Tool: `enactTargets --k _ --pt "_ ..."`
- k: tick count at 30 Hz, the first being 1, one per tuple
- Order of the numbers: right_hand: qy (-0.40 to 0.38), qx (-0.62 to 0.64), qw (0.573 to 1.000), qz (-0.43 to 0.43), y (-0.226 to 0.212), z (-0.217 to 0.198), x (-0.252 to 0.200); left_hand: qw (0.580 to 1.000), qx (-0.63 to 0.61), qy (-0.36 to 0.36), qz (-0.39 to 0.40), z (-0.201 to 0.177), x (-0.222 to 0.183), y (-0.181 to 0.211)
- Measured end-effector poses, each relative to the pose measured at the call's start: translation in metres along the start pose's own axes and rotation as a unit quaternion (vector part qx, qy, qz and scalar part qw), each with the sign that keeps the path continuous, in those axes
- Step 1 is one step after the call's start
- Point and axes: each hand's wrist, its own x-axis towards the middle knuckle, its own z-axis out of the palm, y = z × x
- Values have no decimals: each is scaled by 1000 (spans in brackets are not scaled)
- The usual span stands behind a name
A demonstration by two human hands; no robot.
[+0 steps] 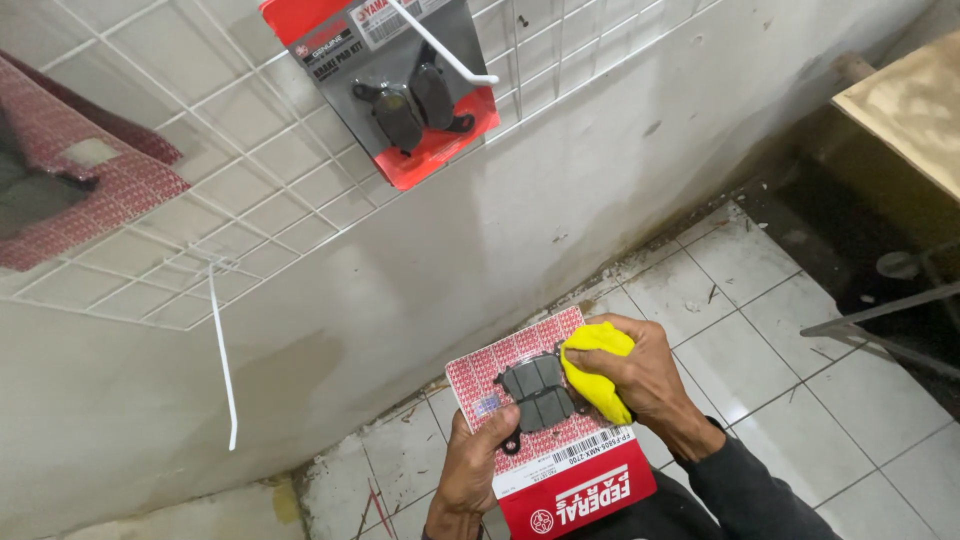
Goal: The person wipes a packaged brake pad with a yellow cloth, then hangs it on a wall grid. The person repeats the wiping and hanging process with a second brake pad package. The task is performed in a parts store with multiple brake pad packages visible on the wall grid.
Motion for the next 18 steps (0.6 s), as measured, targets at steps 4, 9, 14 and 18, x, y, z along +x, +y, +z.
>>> enactTargets --k 4,9,14,18 --pt "42 2 999 -2 -8 3 9 999 4 44 -20 0 -4 -6" --pt "-10 34 999 23 0 3 9 998 -5 62 16 -8 -2 -7" --pt "-64 11 989 132 22 -2 3 992 -15 2 128 -3 5 10" --pt "-84 23 981 174 37 -8 -7 987 -58 55 141 -6 8 17"
